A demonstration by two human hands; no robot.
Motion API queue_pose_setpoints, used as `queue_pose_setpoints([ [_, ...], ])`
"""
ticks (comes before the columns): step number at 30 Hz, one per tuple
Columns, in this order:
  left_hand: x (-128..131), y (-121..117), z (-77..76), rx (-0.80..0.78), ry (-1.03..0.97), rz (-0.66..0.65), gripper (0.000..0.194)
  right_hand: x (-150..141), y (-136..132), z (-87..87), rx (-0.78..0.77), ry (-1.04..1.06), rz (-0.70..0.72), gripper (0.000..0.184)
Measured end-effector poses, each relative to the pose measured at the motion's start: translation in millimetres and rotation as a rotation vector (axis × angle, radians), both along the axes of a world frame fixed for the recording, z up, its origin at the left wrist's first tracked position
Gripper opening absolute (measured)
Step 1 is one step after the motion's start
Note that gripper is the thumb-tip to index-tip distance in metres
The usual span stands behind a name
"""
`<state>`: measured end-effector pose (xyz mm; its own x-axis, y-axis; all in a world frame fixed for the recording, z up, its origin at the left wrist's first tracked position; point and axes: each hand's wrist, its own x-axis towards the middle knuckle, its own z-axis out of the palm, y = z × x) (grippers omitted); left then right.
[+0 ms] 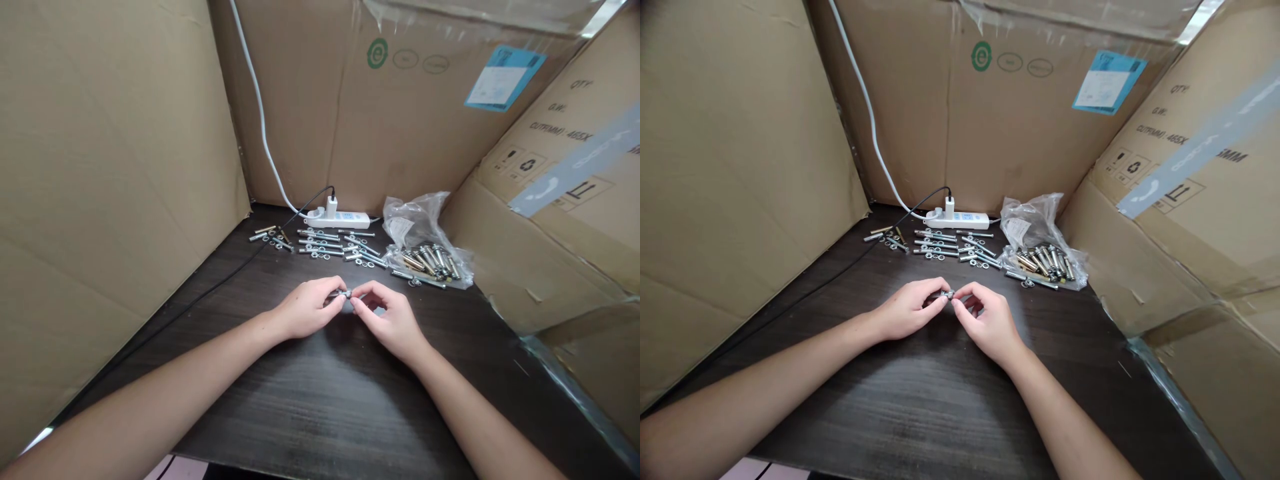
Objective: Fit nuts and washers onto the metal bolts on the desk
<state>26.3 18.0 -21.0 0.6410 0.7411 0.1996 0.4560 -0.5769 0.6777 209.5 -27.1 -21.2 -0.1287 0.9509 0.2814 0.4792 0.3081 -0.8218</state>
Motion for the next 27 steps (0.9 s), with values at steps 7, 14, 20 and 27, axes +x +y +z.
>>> queue_pose_setpoints([
  [7, 0.0, -2.0, 2.8, 0.031, -0.009, -0.025, 0.014, -0.4, -0.6, -0.6, 0.020, 0.051, 0.059, 0.021],
  [14, -0.8, -2.8, 2.8, 0.043, -0.002, -0.015, 0.014, 1.9, 0.3, 0.9, 0.009, 0.009, 0.078, 0.019],
  [20, -0.8, -5.9, 7.4, 0.108, 0.051, -0.026, 0.014, 2.7, 0.5, 0.1, -0.040, -0.056, 0.050, 0.018],
  [27, 1.5, -9.3, 9.7, 0.181, 0.125, -0.086, 0.014, 3.3, 1.9, -1.8, -0.113, -0.042, 0.112, 0.035],
])
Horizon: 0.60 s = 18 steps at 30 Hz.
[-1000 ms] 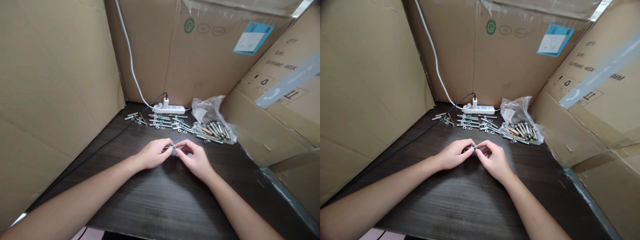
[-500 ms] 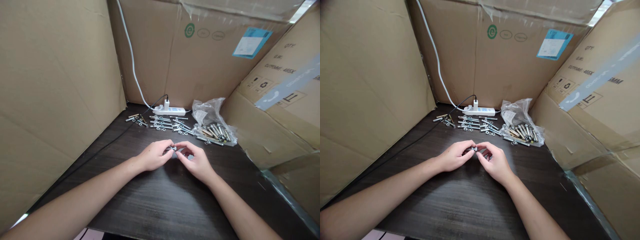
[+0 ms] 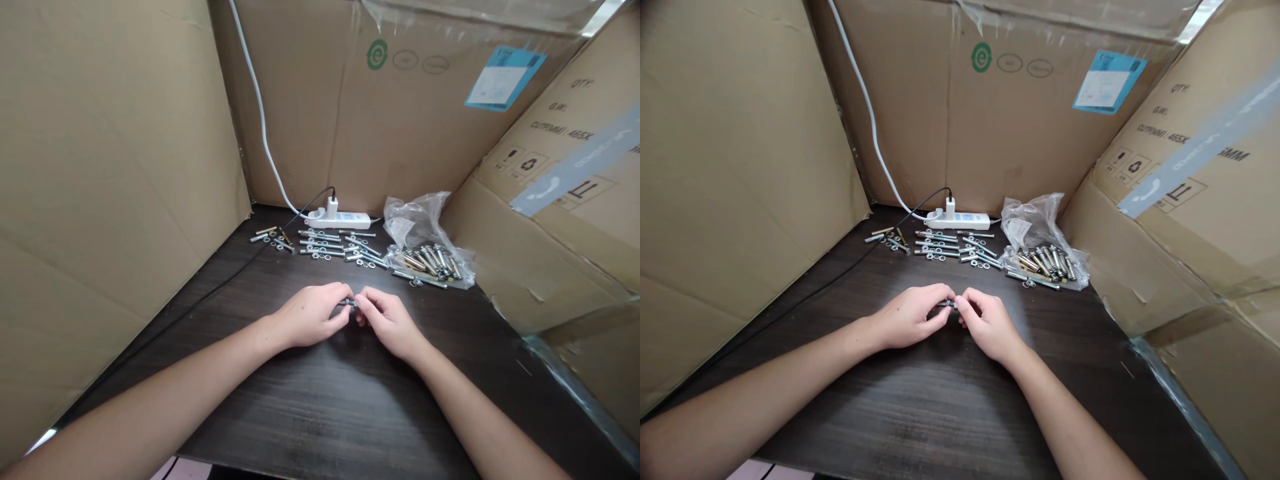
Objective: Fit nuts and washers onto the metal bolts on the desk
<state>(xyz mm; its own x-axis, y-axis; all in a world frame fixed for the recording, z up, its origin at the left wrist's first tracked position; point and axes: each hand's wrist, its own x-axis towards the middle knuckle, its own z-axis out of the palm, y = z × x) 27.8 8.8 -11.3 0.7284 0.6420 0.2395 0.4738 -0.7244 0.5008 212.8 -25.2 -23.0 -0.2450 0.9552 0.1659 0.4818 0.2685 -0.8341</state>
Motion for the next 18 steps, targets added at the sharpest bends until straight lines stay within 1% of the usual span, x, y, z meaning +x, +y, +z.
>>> queue_pose_setpoints([
  [3, 0.7, -1.1, 0.1, 0.022, 0.010, -0.002, 0.013, 2.0, 0.3, 0.6, 0.019, -0.010, 0.005, 0.036],
  [7, 0.2, -1.4, 0.2, 0.022, 0.005, 0.034, 0.015, 3.6, -1.0, 2.1, 0.030, -0.016, 0.026, 0.023],
  [10, -0.3, -1.3, 0.8, 0.012, -0.008, 0.045, 0.015, 3.3, -1.7, 2.0, 0.026, -0.027, 0.051, 0.020],
  [12, -0.2, -1.6, 1.5, 0.018, -0.014, 0.034, 0.015, 2.8, -1.5, 0.8, 0.029, -0.028, 0.067, 0.024],
  [14, 0.3, -2.4, 2.0, 0.025, -0.021, 0.021, 0.014, 2.3, -1.0, -0.9, 0.026, -0.024, 0.073, 0.033],
  [16, 0.9, -3.1, 2.2, 0.023, -0.023, 0.008, 0.014, 2.1, -0.6, -2.3, 0.026, -0.029, 0.052, 0.043],
  [18, 1.3, -3.4, 1.9, 0.019, -0.020, 0.005, 0.014, 2.6, -0.4, -2.1, 0.033, -0.030, 0.015, 0.048],
])
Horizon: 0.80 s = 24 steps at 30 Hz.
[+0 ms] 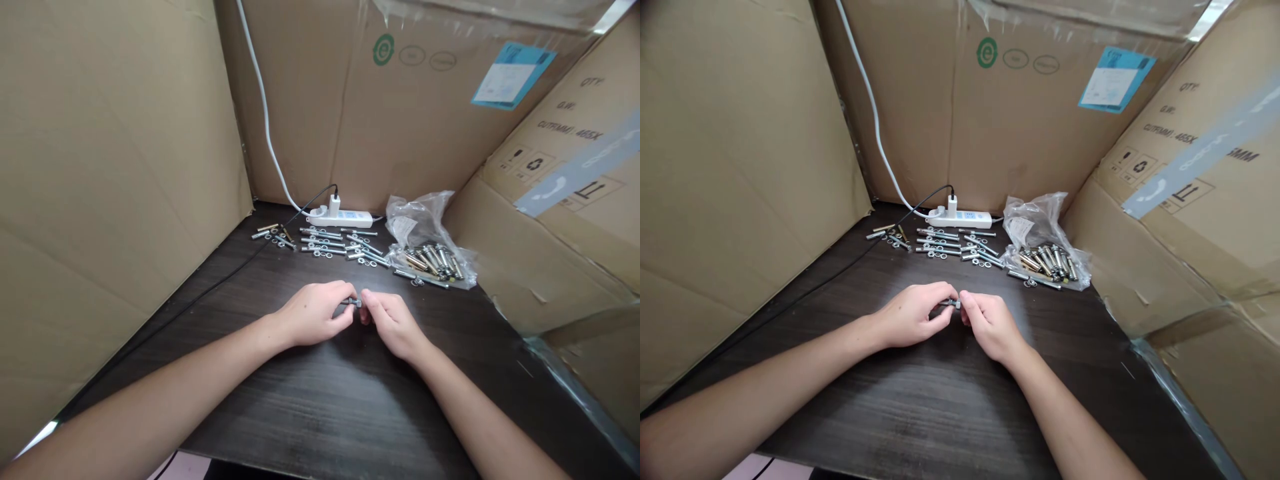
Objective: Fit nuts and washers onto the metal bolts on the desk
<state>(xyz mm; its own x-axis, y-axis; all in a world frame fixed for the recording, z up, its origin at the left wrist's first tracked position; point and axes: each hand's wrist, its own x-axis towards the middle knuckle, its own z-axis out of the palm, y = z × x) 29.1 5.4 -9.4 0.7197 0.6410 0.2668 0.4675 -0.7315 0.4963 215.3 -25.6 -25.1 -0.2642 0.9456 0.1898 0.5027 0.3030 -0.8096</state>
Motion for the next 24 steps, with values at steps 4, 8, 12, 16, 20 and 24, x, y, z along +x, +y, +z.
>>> queue_pose_setpoints([
  [4, 0, 1, -1.6, -0.007, 0.014, 0.021, 0.014, 1, -1, 5.1, 0.030, -0.001, -0.027, 0.029],
  [8, -1, 2, -2.6, -0.013, 0.015, 0.035, 0.015, 0, -2, 7.2, 0.028, -0.022, 0.002, 0.015],
  [12, -1, 2, -0.9, -0.026, 0.009, 0.013, 0.015, -1, 0, -0.1, 0.001, -0.006, 0.027, 0.037],
  [16, -1, 2, 0.3, -0.042, -0.002, 0.008, 0.014, 0, 1, -2.9, -0.016, 0.024, -0.021, 0.044],
  [20, -1, 4, -2.1, -0.054, -0.017, 0.043, 0.013, -1, -1, 3.4, 0.027, 0.023, -0.050, 0.014],
  [24, -2, 7, -6.0, -0.092, -0.039, 0.057, 0.014, -3, -2, 5.3, 0.076, 0.022, -0.010, 0.016],
])
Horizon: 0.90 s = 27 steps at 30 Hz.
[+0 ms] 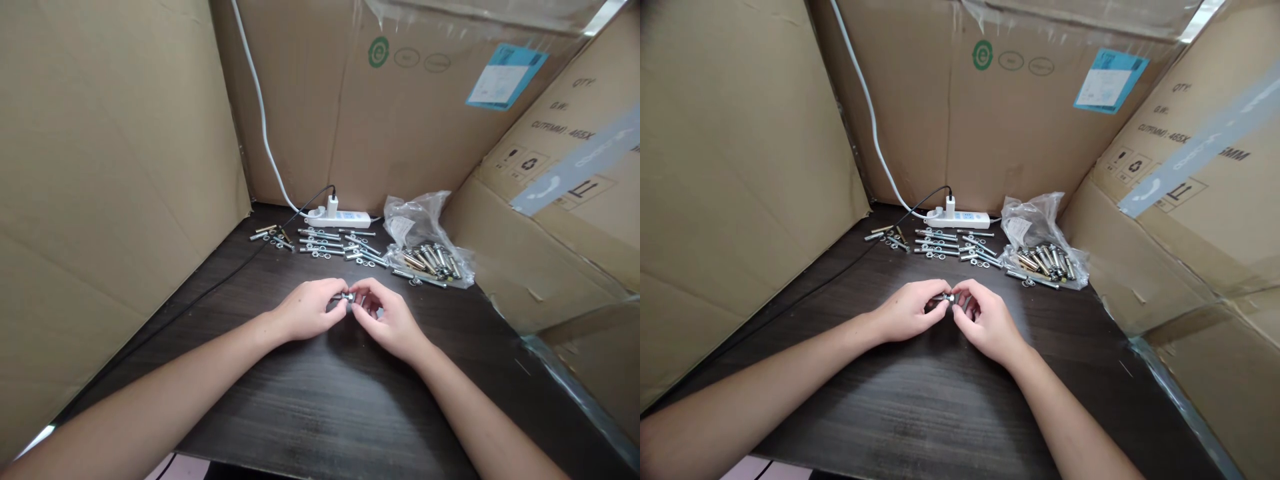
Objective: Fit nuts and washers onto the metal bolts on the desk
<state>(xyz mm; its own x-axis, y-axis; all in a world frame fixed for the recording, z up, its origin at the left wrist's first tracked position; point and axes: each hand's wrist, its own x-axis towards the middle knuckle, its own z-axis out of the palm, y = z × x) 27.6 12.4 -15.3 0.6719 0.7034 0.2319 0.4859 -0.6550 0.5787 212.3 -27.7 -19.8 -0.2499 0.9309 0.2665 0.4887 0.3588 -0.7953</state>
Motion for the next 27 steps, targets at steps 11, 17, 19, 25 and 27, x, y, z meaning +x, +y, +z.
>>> queue_pose_setpoints([
  [11, 1.0, -2.8, 2.5, 0.043, 0.018, -0.027, 0.014, -0.8, 1.4, -1.2, 0.006, -0.113, -0.016, 0.024],
  [17, 1.0, -2.9, 2.7, 0.051, 0.027, -0.021, 0.014, 0.6, 1.2, -1.0, 0.000, -0.077, -0.035, 0.022],
  [19, 0.6, -2.3, 2.5, 0.054, 0.027, -0.021, 0.013, 0.6, 0.2, 0.4, -0.007, -0.068, -0.027, 0.012],
  [25, 0.3, -2.5, 2.8, 0.068, 0.045, -0.027, 0.012, -0.8, 0.8, -0.5, -0.012, -0.089, 0.002, 0.014],
  [27, 0.5, -3.1, 3.0, 0.067, 0.045, -0.033, 0.013, -1.0, 1.8, -3.0, -0.018, -0.091, 0.017, 0.022],
])
